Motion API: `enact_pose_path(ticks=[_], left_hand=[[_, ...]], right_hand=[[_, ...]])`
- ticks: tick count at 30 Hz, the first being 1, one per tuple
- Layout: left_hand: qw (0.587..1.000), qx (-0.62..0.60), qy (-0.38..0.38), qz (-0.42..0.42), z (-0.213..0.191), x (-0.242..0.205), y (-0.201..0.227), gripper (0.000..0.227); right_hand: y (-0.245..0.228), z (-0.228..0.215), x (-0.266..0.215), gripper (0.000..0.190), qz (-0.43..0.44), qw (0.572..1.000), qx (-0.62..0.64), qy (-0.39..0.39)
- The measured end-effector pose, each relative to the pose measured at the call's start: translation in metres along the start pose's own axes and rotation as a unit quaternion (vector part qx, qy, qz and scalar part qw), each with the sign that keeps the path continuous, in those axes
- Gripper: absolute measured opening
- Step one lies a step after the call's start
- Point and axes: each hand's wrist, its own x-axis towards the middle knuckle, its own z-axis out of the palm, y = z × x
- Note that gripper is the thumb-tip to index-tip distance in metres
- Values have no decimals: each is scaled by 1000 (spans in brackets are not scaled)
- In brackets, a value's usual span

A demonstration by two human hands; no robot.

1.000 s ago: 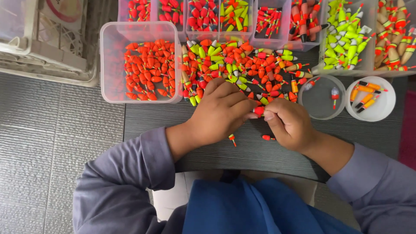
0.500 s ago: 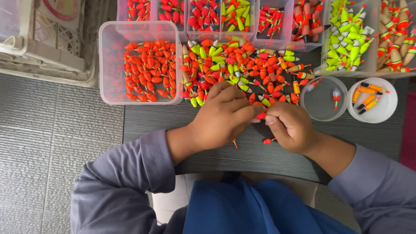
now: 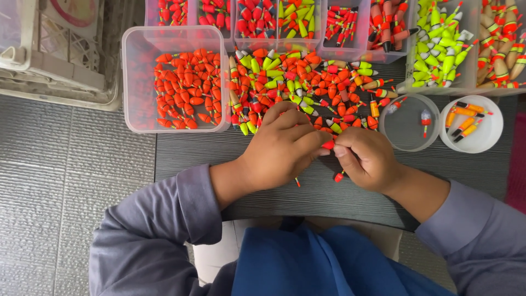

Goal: Assembling small fishing floats by manually joining the float body with its stem or cap.

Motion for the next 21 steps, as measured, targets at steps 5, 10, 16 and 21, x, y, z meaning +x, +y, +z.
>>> enact_pose_path(ticks=[5, 10, 16, 21], left_hand=[[1000, -5, 5, -3, -4, 3, 6, 22], [1000, -13, -3, -9, -11, 10, 12, 20], [990, 128, -55, 16, -59, 57, 25, 7], [893, 436, -83, -72, -101, 92, -19, 22]], right_hand=[[-1, 1, 0, 21, -7, 1000, -7, 2], [-7, -2, 3, 21, -28, 999, -12, 20], [-19, -9, 11, 12, 8, 997, -74, 16], [-25, -12, 11, 22, -52, 972, -230, -22]])
